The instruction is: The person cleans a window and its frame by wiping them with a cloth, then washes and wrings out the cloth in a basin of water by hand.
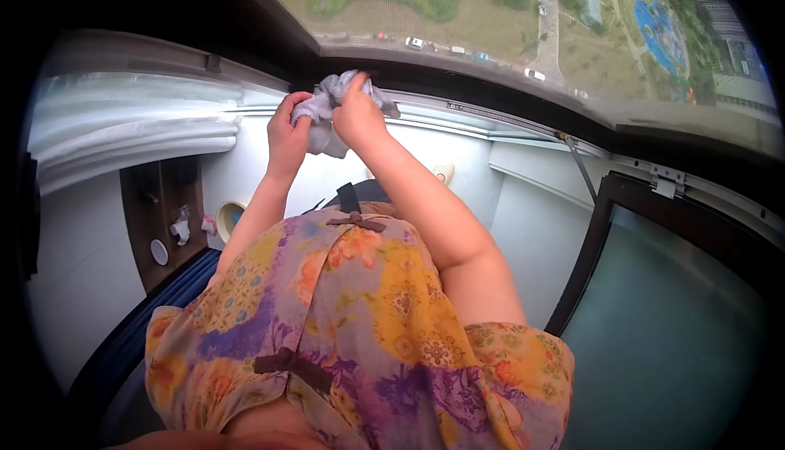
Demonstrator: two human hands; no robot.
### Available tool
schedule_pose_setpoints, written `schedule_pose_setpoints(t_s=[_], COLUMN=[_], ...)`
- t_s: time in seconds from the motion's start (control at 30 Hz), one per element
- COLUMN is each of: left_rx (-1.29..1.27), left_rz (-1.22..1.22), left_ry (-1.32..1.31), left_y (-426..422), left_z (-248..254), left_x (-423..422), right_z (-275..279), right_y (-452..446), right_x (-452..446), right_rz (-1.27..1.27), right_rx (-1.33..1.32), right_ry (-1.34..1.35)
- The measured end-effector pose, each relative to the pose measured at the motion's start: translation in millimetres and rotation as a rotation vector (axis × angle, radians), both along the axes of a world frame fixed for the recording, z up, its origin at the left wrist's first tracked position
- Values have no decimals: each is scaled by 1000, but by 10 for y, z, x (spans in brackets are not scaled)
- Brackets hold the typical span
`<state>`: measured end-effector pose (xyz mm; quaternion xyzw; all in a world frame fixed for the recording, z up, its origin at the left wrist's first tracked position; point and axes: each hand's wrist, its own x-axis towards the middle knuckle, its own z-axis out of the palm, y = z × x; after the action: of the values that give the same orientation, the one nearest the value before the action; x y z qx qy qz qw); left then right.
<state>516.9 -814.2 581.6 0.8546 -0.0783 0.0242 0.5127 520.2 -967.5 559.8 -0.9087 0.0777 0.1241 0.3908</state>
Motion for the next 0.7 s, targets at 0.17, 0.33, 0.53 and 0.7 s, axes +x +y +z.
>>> schedule_pose_setpoints(t_s=[0.17, 0.33, 0.53, 0.7], left_rx=[154, 353, 501, 543], left_rz=[-243, -247, 3, -37], left_ry=[-116, 120, 18, 18], left_y=[-247, -224, -13, -71], left_z=[-181, -199, -197, -147], left_x=[5, -11, 148, 222], right_z=[109, -32, 120, 23], right_y=[-408, -183, 253, 128], right_x=[-161, 23, 456, 376], right_rz=[2, 144, 245, 234], right_rx=[-13, 24, 238, 199], right_ry=[29, 33, 66, 77])
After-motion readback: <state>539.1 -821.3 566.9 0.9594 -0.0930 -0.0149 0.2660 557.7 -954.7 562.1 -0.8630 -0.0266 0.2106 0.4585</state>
